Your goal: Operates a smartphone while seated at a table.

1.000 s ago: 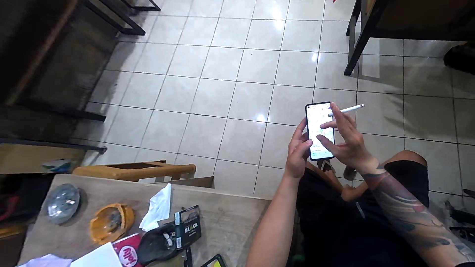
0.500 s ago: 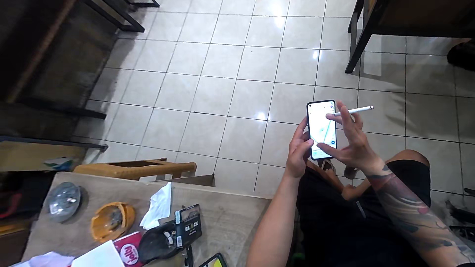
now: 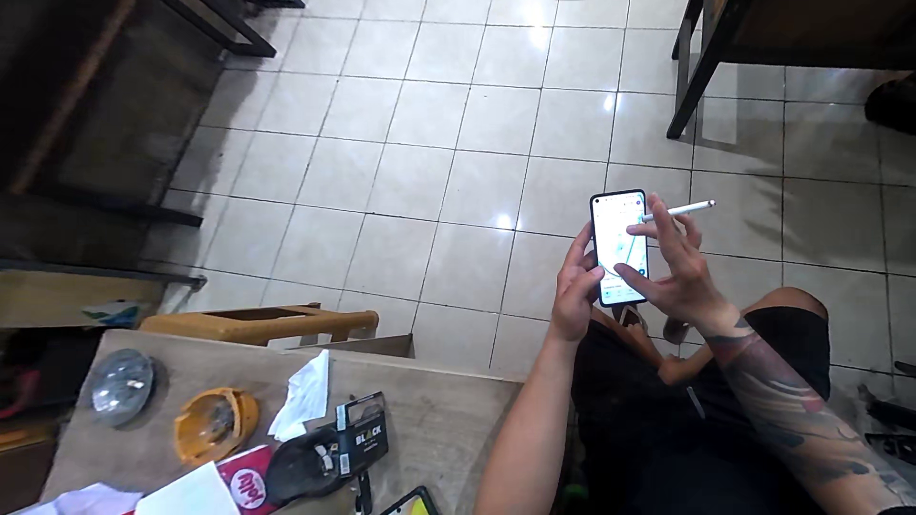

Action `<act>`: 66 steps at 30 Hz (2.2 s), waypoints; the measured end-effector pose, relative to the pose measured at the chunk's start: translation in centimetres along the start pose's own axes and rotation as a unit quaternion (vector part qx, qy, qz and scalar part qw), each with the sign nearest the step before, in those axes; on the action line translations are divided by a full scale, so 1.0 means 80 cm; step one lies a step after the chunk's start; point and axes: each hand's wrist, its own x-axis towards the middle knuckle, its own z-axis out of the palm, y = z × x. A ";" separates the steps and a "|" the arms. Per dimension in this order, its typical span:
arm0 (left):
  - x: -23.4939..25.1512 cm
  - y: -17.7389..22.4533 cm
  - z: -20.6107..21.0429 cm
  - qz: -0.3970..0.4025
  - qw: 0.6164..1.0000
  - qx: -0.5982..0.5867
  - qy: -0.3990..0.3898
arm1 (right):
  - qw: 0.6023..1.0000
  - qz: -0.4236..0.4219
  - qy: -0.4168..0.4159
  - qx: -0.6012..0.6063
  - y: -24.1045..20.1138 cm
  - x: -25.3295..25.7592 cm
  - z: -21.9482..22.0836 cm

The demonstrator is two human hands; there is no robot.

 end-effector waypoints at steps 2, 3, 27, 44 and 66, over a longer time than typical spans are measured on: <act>0.000 0.000 0.000 -0.002 1.000 -0.001 -0.001 | 1.000 0.013 -0.017 -0.003 0.001 0.000 -0.004; 0.000 0.000 0.000 -0.003 1.000 -0.001 0.000 | 0.999 0.019 -0.026 -0.005 0.001 0.001 -0.005; -0.001 0.000 0.000 -0.003 1.000 -0.005 0.002 | 0.997 0.004 0.059 0.042 -0.004 -0.002 -0.009; -0.001 0.000 -0.001 -0.005 1.000 -0.009 -0.005 | 1.000 0.021 -0.019 0.012 -0.011 0.007 0.006; 0.000 -0.004 -0.001 -0.044 0.998 -0.004 -0.036 | 0.993 0.004 -0.067 0.100 -0.005 0.016 -0.015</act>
